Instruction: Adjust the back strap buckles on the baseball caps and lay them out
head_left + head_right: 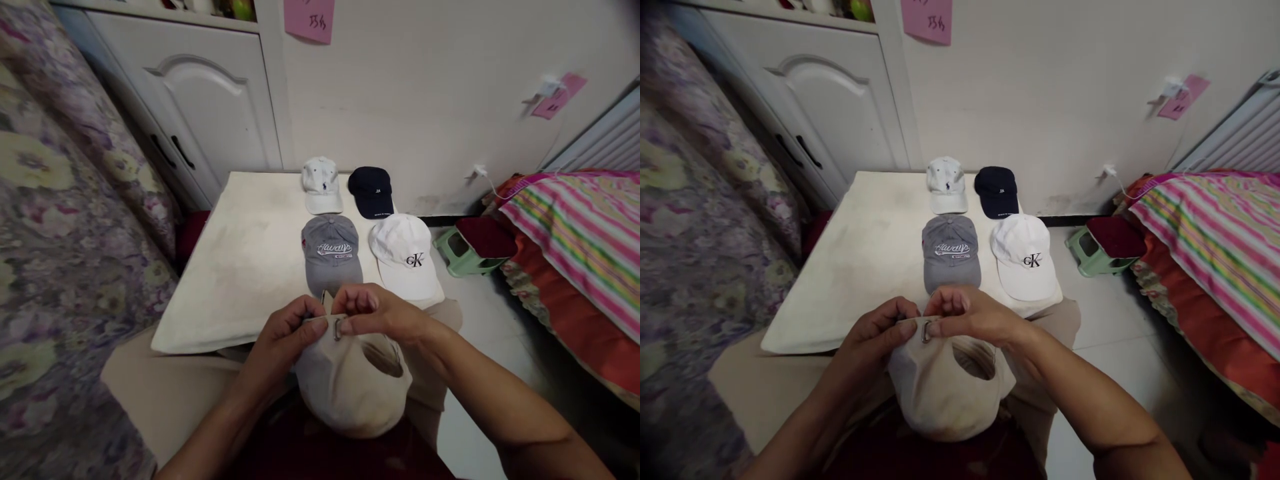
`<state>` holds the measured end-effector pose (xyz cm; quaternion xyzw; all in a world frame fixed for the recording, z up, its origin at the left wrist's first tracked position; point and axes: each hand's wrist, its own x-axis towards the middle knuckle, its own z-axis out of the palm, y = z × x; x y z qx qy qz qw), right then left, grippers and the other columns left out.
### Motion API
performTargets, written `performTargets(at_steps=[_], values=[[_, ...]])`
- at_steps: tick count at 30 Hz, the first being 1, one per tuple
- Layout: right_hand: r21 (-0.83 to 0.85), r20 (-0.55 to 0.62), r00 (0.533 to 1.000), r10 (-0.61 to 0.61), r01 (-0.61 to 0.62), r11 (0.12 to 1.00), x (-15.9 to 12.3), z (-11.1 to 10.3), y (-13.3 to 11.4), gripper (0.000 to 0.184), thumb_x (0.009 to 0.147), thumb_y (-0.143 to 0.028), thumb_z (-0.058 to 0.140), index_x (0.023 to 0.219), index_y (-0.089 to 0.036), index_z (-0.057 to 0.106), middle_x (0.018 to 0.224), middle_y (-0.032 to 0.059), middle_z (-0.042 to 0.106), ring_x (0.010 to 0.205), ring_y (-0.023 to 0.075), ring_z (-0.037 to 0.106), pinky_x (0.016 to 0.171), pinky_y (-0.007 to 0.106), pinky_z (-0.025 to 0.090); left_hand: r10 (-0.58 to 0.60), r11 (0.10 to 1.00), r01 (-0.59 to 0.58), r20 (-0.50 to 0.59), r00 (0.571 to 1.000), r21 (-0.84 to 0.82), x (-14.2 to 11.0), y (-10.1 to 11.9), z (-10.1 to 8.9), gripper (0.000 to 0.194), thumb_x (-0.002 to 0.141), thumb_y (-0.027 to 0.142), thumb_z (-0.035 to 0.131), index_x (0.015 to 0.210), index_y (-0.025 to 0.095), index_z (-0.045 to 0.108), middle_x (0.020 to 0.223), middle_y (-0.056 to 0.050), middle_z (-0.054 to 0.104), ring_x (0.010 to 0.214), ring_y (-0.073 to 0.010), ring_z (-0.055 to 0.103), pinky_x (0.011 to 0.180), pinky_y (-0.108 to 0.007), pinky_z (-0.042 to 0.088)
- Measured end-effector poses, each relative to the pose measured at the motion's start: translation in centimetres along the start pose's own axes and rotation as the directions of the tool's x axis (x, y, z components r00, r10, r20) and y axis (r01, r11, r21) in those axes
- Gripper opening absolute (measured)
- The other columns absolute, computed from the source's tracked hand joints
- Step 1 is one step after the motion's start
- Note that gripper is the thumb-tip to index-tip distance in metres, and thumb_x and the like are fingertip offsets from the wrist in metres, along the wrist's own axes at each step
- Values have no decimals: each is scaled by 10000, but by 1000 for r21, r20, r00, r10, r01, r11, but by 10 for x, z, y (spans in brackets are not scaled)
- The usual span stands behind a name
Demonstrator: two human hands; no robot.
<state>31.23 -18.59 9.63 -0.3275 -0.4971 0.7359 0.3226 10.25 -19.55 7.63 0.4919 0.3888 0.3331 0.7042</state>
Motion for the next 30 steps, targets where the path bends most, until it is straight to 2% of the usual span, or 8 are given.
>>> performTargets(at_steps=[5, 13, 21, 26, 30], values=[[-103, -31, 999, -19, 16, 995, 4, 4, 2, 226, 737, -228, 795, 826, -158, 600, 685, -53, 580, 604, 77, 520, 571, 200, 394, 26, 999, -27, 7, 1000, 42, 2, 4, 3, 258, 821, 400, 710, 796, 181, 575, 674, 33, 518, 578, -93, 404, 520, -219, 262], [-144, 11, 1000, -24, 25, 989, 0, 1, -2, 232, 758, -230, 773, 921, -160, 622, 783, -30, 594, 677, 92, 527, 613, 209, 409, 12, 1000, -11, -23, 1000, 9, 2, 0, -1, 273, 839, 425, 691, 817, 190, 554, 663, 39, 509, 579, -98, 399, 520, -215, 244], [-245, -81, 995, -57, 35, 969, 1, 6, 1, 151, 770, -191, 727, 846, -169, 598, 698, -49, 529, 610, 85, 446, 538, 207, 321, -2, 999, 1, 11, 1000, 50, 3, 4, 2, 297, 815, 445, 702, 799, 184, 562, 653, 40, 492, 561, -100, 383, 507, -212, 259], [-114, 10, 1000, -24, 25, 993, -2, -2, 0, 263, 778, -279, 779, 964, -154, 642, 821, -3, 628, 708, 104, 561, 625, 214, 437, -1, 998, -2, 43, 999, 56, 4, 4, -9, 307, 820, 454, 696, 799, 182, 557, 669, 36, 497, 564, -99, 395, 510, -214, 259], [9, 46, 998, -43, 43, 999, -2, -9, 2, 267, 791, -281, 783, 985, -147, 656, 819, 5, 651, 689, 102, 589, 612, 213, 485, 17, 989, -31, 93, 996, 147, 6, 11, -14, 336, 866, 511, 621, 861, 175, 608, 701, 20, 529, 592, -109, 411, 524, -221, 268]])
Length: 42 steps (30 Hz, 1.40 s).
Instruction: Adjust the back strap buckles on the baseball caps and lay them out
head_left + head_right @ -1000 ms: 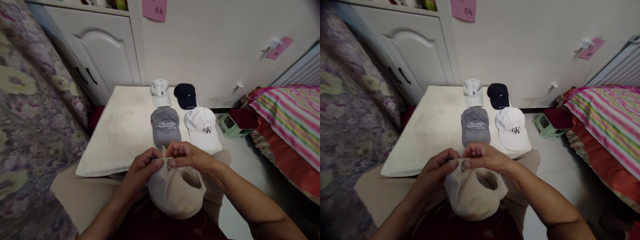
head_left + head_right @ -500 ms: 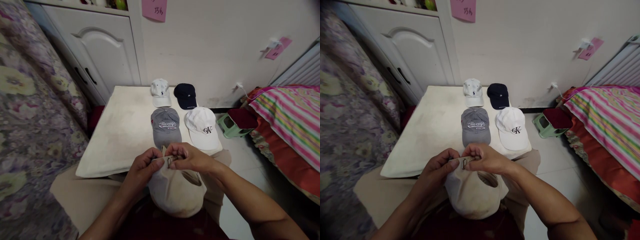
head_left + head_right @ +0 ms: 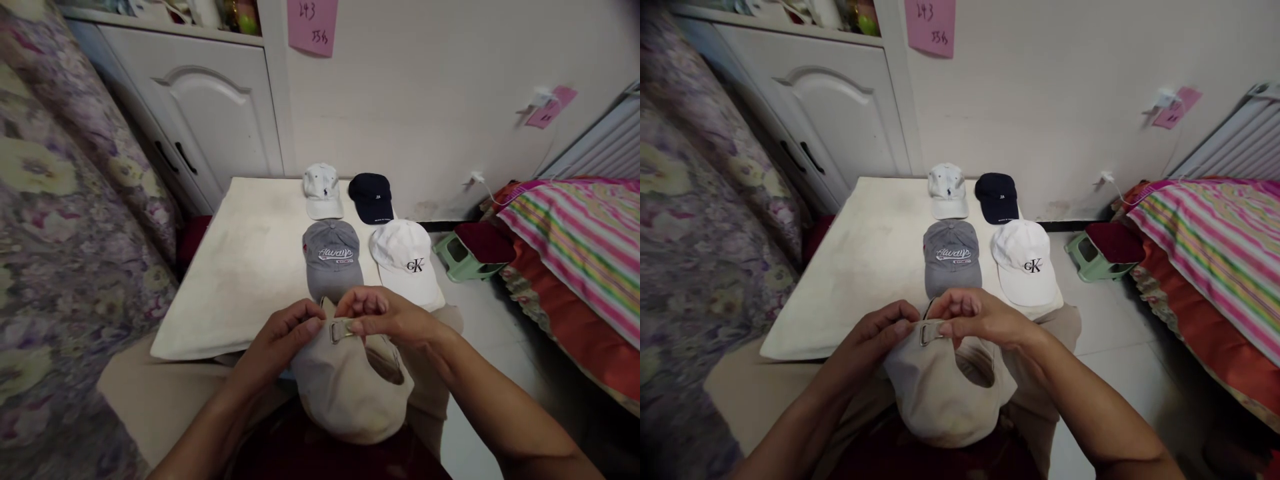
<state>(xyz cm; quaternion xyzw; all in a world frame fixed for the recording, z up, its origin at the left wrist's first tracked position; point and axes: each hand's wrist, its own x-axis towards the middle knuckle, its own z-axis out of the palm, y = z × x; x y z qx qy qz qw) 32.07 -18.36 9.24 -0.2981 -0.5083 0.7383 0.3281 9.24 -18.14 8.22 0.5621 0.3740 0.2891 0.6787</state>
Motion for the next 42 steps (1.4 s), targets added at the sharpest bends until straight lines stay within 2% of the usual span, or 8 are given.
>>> performTargets(at_steps=[4, 8, 13, 22, 27, 31, 38, 42], values=[[35, -4, 1000, -3, 3, 999, 2, 3, 0, 292, 769, -260, 811, 994, -153, 658, 800, -7, 655, 687, 98, 597, 620, 211, 512, 16, 992, -30, 107, 994, 126, 5, 10, 0, 362, 864, 510, 615, 802, 157, 662, 699, 4, 544, 628, -123, 437, 548, -228, 294], [24, 6, 1000, 18, -18, 1000, -1, 2, 0, 318, 760, -294, 823, 987, -151, 652, 784, -13, 655, 650, 90, 614, 596, 200, 518, 4, 990, -18, 104, 995, 138, 10, 13, 1, 315, 821, 432, 684, 673, 159, 634, 621, 24, 486, 588, -109, 384, 531, -227, 266], [-35, 28, 994, 107, -106, 994, -6, 0, 1, 279, 859, -400, 720, 912, -140, 634, 643, -33, 626, 521, 78, 605, 514, 180, 475, 6, 998, -12, 109, 994, 59, 11, 17, 5, 282, 792, 412, 707, 681, 163, 634, 599, 34, 472, 562, -102, 356, 531, -230, 249], [-133, -106, 990, -88, 74, 988, 0, 17, 1, 281, 819, -408, 753, 788, -154, 637, 677, -41, 566, 541, 60, 516, 508, 178, 414, -23, 981, 38, 79, 997, -189, 11, 14, 14, 283, 760, 359, 732, 636, 156, 580, 597, 29, 499, 529, -89, 382, 496, -213, 268], [-173, -57, 998, -31, 21, 985, -6, 10, 0, 313, 885, -462, 675, 870, -154, 624, 639, -38, 591, 521, 69, 537, 516, 188, 406, -54, 964, 69, 66, 996, -257, 12, 9, 12, 270, 734, 352, 754, 657, 150, 592, 608, 23, 522, 525, -89, 406, 495, -207, 281], [-122, 17, 998, 53, -50, 991, -14, -3, -2, 356, 901, -493, 641, 865, -140, 612, 695, 5, 674, 497, 66, 534, 483, 183, 398, -32, 975, 39, 33, 999, -220, 12, 13, 6, 282, 746, 371, 758, 679, 145, 604, 647, 18, 521, 564, -95, 424, 522, -204, 304], [18, -11, 1000, 12, -11, 1000, -12, -8, 5, 257, 859, -363, 725, 817, -130, 626, 607, -26, 631, 470, 53, 511, 435, 148, 369, -70, 997, 73, 181, 981, -11, 16, 21, 0, 293, 788, 442, 724, 766, 152, 694, 651, 14, 537, 569, -97, 407, 490, -196, 276], [132, 56, 998, 8, -16, 991, -9, -12, 5, 254, 854, -352, 727, 808, -124, 625, 573, -27, 624, 413, 45, 468, 388, 142, 334, -119, 987, 139, 221, 968, -78, 21, 20, -5, 321, 746, 454, 766, 739, 141, 697, 620, 10, 550, 531, -91, 427, 471, -191, 285]])
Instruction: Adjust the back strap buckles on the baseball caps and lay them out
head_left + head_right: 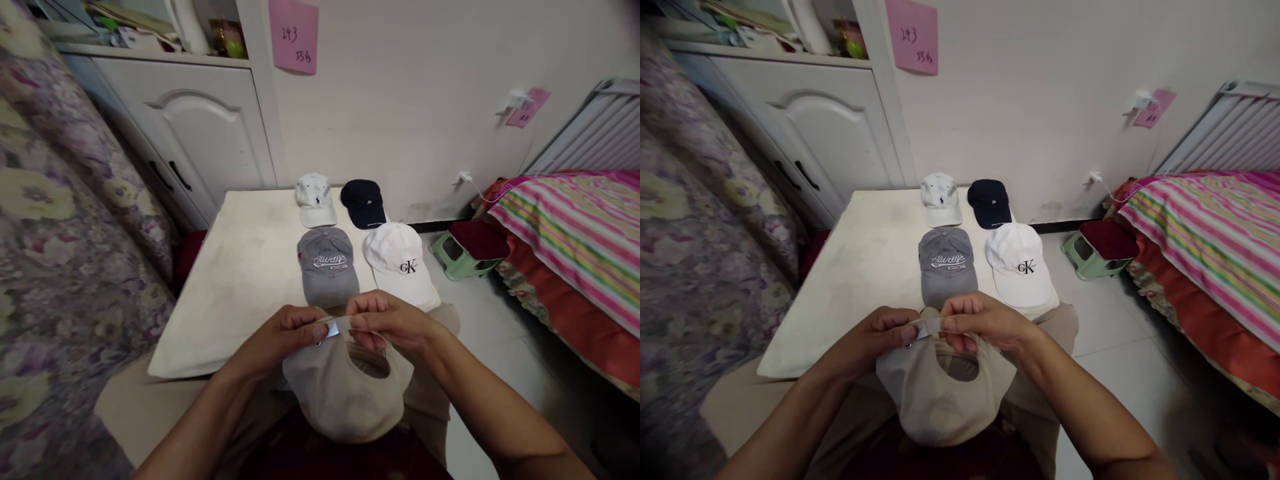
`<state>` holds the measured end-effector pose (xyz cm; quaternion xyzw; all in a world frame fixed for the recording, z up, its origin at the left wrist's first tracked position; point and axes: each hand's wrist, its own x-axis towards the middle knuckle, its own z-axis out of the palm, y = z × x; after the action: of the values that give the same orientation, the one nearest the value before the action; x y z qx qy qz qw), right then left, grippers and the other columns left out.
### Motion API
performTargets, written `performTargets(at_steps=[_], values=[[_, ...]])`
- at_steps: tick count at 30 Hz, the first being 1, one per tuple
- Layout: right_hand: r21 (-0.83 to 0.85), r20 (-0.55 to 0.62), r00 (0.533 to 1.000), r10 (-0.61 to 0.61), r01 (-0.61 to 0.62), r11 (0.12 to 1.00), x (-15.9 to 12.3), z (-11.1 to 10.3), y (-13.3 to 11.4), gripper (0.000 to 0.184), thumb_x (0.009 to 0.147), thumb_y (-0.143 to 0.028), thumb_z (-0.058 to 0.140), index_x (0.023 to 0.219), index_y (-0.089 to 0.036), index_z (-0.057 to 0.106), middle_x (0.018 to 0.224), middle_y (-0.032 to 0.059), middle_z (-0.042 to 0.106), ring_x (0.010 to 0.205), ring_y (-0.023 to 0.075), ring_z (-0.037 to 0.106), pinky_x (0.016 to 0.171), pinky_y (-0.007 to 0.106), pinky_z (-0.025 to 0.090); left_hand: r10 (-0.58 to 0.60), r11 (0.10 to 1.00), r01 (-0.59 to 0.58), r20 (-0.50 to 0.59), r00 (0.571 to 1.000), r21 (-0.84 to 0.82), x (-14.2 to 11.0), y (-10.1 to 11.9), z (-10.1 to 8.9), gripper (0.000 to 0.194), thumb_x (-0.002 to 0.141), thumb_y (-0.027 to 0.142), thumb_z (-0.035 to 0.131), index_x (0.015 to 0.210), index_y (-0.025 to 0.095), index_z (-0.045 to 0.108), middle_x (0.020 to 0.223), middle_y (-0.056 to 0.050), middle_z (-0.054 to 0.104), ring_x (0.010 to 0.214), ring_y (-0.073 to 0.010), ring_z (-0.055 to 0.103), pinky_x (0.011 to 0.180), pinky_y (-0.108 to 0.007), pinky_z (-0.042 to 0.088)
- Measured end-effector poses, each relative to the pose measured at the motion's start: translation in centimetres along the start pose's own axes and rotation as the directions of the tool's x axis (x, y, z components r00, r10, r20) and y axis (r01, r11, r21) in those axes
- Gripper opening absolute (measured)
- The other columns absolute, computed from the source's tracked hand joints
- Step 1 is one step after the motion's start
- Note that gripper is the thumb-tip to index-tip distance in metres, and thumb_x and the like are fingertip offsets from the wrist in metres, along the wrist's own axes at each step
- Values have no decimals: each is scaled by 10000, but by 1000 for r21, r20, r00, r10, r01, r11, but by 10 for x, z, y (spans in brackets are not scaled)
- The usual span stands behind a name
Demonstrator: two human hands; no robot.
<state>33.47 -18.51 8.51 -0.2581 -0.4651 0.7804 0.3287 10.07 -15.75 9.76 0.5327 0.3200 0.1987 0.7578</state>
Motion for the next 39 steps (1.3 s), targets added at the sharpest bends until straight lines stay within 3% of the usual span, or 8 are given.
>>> performTargets(at_steps=[3, 8, 12, 18, 24, 31, 35, 39], values=[[49, 59, 998, -14, 11, 999, -3, -8, -2, 294, 829, -370, 749, 754, -124, 608, 592, -4, 645, 424, 56, 510, 387, 144, 368, 20, 996, -21, -14, 1000, -92, 3, 0, -5, 350, 706, 453, 809, 691, 131, 673, 569, 25, 520, 483, -69, 402, 447, -175, 265], [51, 50, 993, -107, 104, 993, -13, -14, -16, 319, 816, -408, 760, 772, -129, 613, 780, 82, 734, 649, 149, 690, 559, 224, 530, 84, 972, -81, 1, 997, -218, 5, 5, -10, 351, 663, 420, 859, 645, 125, 669, 539, 19, 545, 449, -60, 429, 420, -156, 291], [38, 35, 988, -148, 147, 988, -12, -10, -32, 264, 851, -371, 734, 825, -132, 624, 630, 29, 709, 522, 107, 632, 543, 195, 497, 91, 942, -62, 74, 993, -329, 4, 14, -12, 292, 660, 363, 875, 674, 119, 714, 561, 0, 607, 456, -69, 513, 440, -151, 374], [65, 75, 984, -162, 157, 985, 3, -4, -40, 253, 847, -343, 745, 824, -120, 628, 626, 29, 709, 519, 101, 629, 500, 164, 484, 68, 952, 7, 234, 970, -307, 0, 28, -12, 395, 625, 408, 892, 774, 59, 783, 614, -77, 709, 484, -116, 615, 469, -174, 458], [175, 7, 987, -162, 158, 972, 12, -5, -36, 276, 825, -337, 772, 917, -101, 666, 574, -9, 667, 446, 66, 572, 470, 138, 484, 179, 885, -107, 119, 977, -453, 6, 14, -12, 280, 623, 305, 904, 735, 81, 779, 628, -74, 745, 524, -154, 684, 515, -185, 520], [294, 12, 980, -198, 185, 938, 13, -29, -21, 401, 667, -251, 872, 984, -119, 665, 773, 44, 751, 645, 129, 710, 602, 192, 564, 217, 756, -229, -96, 971, -613, 12, 11, -10, 207, 705, 267, 848, 746, 110, 719, 645, -37, 740, 561, -170, 704, 579, -220, 574], [370, -170, 955, -245, 292, 882, 22, -38, -5, 301, 626, -169, 858, 841, -147, 648, 738, 19, 746, 615, 122, 706, 593, 181, 559, 179, 737, -226, -139, 974, -637, 12, -1, -32, 216, 770, 334, 775, 832, 132, 731, 690, -56, 757, 602, -226, 730, 615, -298, 603], [424, -219, 944, -249, 322, 847, 35, -38, 3, 286, 648, -134, 827, 867, -150, 645, 737, -6, 737, 629, 105, 698, 630, 170, 565, 256, 716, -287, -143, 956, -637, 13, -31, -64, 299, 686, 450, 795, 787, 174, 743, 646, -63, 746, 586, -279, 724, 621, -373, 605]])
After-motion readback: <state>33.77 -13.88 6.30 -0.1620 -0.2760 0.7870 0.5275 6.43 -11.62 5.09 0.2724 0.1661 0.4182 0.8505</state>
